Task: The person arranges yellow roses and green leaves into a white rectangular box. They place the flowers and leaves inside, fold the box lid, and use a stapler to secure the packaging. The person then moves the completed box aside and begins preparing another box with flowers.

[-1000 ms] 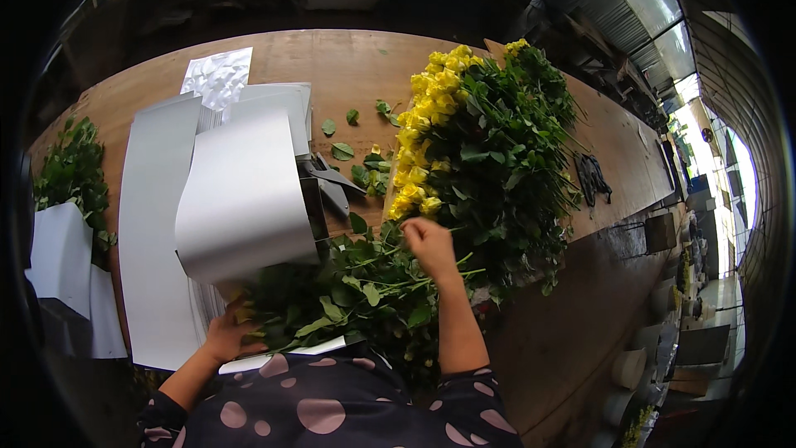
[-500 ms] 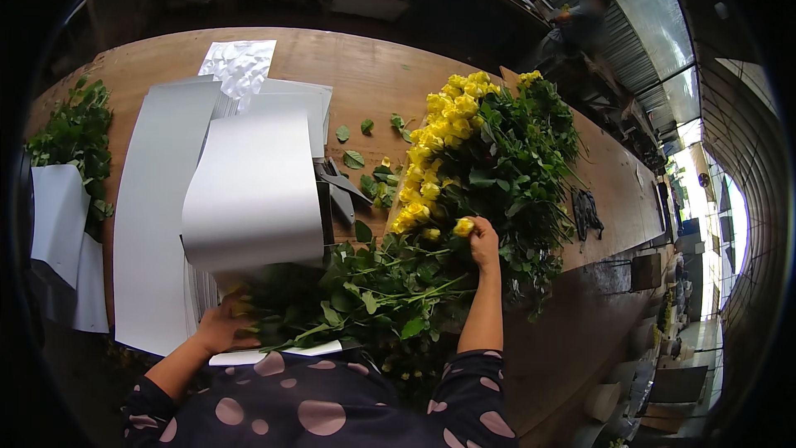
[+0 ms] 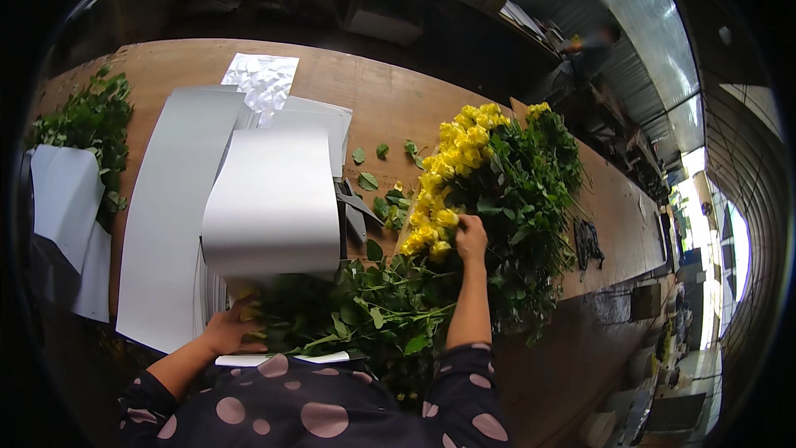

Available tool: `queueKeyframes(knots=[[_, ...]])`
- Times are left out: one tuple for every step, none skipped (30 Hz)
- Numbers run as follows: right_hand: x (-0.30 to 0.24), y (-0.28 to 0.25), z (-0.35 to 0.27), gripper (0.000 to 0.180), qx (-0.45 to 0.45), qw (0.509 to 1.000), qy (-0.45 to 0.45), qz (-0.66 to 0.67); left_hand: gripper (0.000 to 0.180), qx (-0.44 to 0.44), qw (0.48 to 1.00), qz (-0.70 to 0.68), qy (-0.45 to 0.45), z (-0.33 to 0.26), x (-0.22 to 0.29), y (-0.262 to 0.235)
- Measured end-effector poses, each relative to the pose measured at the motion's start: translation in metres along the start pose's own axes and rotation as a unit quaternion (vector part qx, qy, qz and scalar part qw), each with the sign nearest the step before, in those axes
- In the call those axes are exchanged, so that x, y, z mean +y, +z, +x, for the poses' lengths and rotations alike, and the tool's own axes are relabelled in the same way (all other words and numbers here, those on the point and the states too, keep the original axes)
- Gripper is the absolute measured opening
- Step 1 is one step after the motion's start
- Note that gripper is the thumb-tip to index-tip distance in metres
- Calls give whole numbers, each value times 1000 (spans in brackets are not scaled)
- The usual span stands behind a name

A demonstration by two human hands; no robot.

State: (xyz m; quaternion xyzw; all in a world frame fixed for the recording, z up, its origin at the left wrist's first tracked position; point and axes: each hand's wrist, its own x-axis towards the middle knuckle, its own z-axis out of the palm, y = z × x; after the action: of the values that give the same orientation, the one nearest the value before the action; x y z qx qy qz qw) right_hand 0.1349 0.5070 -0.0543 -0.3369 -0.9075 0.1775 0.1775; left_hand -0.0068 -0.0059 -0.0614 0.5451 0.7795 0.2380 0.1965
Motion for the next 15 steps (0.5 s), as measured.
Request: queueKeyframes(knots=[[1,-17,-5,22,31,993,-28,109,39,-2,1000,0,3,0,-2,4],[-3,-33,-13,19,17,971,-25,236,39,-3,1000,5,2,0,-2,6],[-10,-50,-22,16,4,934,-17,358,39,-6,1000,7,5,1,-3,7],[-21,-67,-30,14,-4,933,-17,360,39,-11,1000,13,11,1,-3,6],[-27,-78,-35,13,-11,932,-17,362,40,-3,1000,10,10,0,-2,6],[-19,-92,-40,13,-21,931,-14,363,40,4,1000,7,18,2,0,4],[-7,-98,-43,12,14,934,10,357,40,11,1000,6,22,3,0,3],[3,-110,-46,10,40,930,19,364,40,18,999,0,31,5,1,4],[11,-125,-47,10,114,935,40,333,40,27,999,-7,37,6,0,5],[8,-147,-50,12,286,927,42,238,40,37,998,-14,39,7,-1,6],[-7,-173,-57,14,447,881,38,151,40,28,999,-7,29,7,2,4],[-33,-198,-66,16,562,822,27,88,39,14,1000,-2,17,8,5,1],[-72,-214,-72,19,590,805,-12,61,38,1,1000,5,2,6,7,-3],[-116,-218,-74,19,524,848,-56,55,39,31,999,19,17,2,4,-1],[-164,-221,-85,19,460,881,-102,41,40,30,998,42,37,4,2,3]])
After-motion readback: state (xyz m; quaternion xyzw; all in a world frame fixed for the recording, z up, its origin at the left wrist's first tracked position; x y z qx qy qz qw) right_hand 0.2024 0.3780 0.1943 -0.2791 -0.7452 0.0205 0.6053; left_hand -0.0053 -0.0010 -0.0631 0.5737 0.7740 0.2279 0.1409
